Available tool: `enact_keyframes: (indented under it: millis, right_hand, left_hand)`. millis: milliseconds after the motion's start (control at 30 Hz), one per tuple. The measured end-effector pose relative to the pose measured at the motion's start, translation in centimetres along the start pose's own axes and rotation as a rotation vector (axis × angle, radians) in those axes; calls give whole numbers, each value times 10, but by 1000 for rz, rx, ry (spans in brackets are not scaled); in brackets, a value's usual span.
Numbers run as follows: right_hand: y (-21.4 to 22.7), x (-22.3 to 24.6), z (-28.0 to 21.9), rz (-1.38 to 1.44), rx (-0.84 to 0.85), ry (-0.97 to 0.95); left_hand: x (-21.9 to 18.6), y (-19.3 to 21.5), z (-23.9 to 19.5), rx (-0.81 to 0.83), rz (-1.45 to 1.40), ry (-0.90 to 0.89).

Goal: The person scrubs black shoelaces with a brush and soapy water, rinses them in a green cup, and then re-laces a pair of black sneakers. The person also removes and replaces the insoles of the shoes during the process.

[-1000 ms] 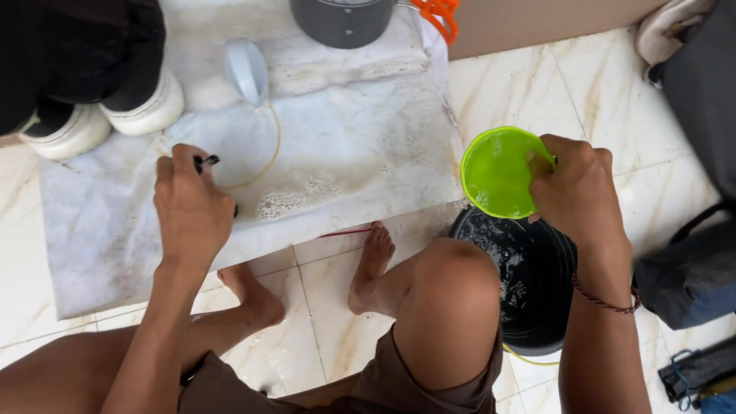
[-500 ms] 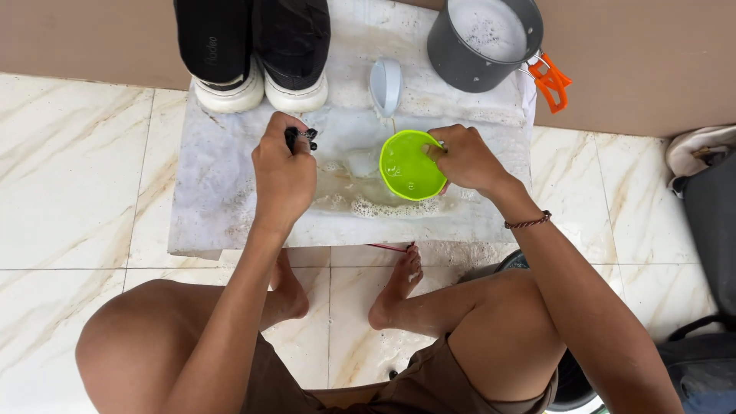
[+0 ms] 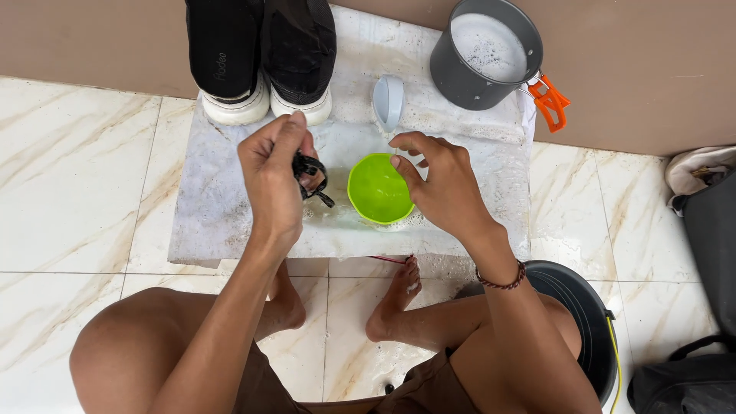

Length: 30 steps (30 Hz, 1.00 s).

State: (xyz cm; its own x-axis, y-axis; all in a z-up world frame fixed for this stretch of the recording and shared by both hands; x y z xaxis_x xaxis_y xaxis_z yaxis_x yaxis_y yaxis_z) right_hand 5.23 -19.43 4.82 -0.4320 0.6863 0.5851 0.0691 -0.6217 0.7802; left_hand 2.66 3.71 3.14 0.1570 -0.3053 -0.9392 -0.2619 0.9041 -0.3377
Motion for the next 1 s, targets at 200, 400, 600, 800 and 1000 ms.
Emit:
enact_keyframes:
  millis: [200, 400, 600, 800, 1000]
  right_hand:
    - [-20, -2, -18, 601, 237, -113]
    - [8, -20, -21, 313, 157, -143]
    - [14, -18, -29, 99, 35, -50]
    - [-38, 13, -19, -93, 274, 12]
    - [-82, -40, -2, -195, 346, -73]
  left_hand:
    - [16, -64, 6, 71, -241, -69]
    - [52, -70, 1, 636, 433, -120]
    - [10, -45, -3, 835, 825, -185]
    - [17, -20, 0, 673, 1025, -224]
    - [22, -22, -3, 680, 1087, -184]
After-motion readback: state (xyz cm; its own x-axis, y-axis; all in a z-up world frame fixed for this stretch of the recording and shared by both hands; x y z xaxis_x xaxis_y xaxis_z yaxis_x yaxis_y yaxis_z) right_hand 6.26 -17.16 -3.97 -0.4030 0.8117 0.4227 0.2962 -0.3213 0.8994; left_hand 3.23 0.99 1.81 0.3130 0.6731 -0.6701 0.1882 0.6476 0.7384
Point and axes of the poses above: each hand's wrist, its own z-axis towards the middle knuckle, its own y-axis out of the back of the hand, x = y × z, the point moved 4 cm from there along z, towards the middle knuckle
